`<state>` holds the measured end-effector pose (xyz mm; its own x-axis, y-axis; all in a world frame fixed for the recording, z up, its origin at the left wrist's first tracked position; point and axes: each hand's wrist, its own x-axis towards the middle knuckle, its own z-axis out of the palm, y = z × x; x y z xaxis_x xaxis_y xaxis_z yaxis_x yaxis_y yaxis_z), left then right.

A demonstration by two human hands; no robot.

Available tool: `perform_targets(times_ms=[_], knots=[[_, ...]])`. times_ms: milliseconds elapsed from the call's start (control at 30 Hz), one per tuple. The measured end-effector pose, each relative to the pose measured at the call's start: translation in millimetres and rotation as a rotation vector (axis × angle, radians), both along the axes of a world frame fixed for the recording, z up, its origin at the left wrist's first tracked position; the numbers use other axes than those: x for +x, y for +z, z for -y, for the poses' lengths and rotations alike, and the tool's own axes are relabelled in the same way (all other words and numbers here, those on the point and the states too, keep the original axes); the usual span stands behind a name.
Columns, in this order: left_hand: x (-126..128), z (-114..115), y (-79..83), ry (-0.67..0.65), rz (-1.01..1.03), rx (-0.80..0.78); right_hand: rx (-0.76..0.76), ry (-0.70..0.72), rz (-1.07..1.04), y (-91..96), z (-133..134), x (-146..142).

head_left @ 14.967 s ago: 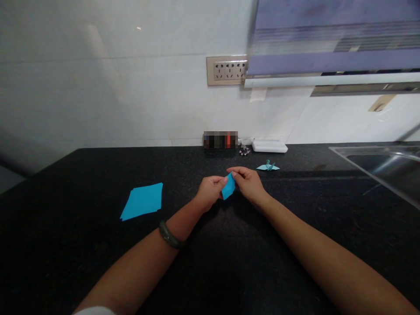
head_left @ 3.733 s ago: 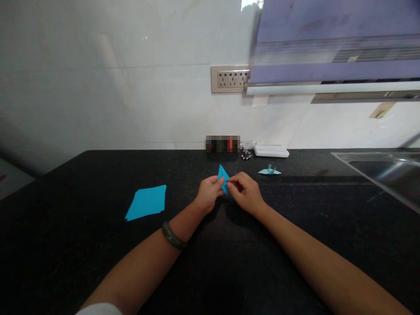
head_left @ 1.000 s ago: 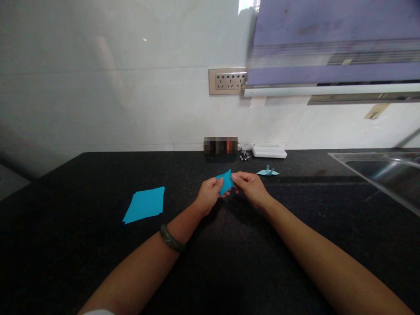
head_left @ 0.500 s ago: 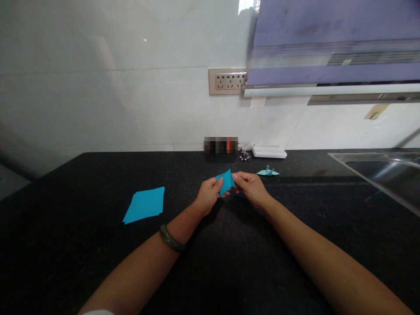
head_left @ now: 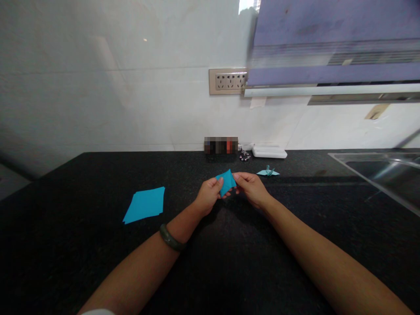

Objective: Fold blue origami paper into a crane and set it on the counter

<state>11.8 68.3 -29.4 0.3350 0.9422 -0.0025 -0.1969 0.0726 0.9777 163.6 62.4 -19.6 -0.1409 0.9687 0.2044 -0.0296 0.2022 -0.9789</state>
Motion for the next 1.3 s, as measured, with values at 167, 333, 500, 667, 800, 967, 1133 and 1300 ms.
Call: perform_targets(times_ms=[167, 333, 500, 667, 800, 967, 1133, 1300], knots=[[-0.1, 0.9, 1.7, 0.004, 0.014, -0.019, 0.019, -0.007, 0.035, 0.0, 0.8, -0.6], [-0.8, 0.7, 1.3, -0.009, 0.03, -0.029, 0.025, -0.026, 0.023, 0.8, 1.3, -1.9], [-0.6, -0.1, -0.3, 0.025, 0.003, 0.003, 0.029, -0.039, 0.012, 1.6, 1.6, -2.6], [0.3, -1.1, -1.7, 0.115, -0.003, 0.051, 0.04, -0.04, 0.057, 0.5, 0.1, -1.6], [1.2, -0.8, -2.1, 0.145, 0.018, 0.075, 0.012, -0.057, 0.043, 0.4, -0.8, -1.3], [1.9, -1.1, -1.3, 0.264, -0.006, 0.109, 0.066, -0.104, -0.003, 2.6, -0.4, -4.3], [3.2, 0.6, 1.2, 0.265, -0.002, 0.122, 0.057, -0.147, 0.063, -0.8, -3.3, -5.1], [6.0, 1.8, -0.6, 0.109, 0.086, 0.088, 0.043, -0.216, 0.042, -2.5, -6.7, -2.0]])
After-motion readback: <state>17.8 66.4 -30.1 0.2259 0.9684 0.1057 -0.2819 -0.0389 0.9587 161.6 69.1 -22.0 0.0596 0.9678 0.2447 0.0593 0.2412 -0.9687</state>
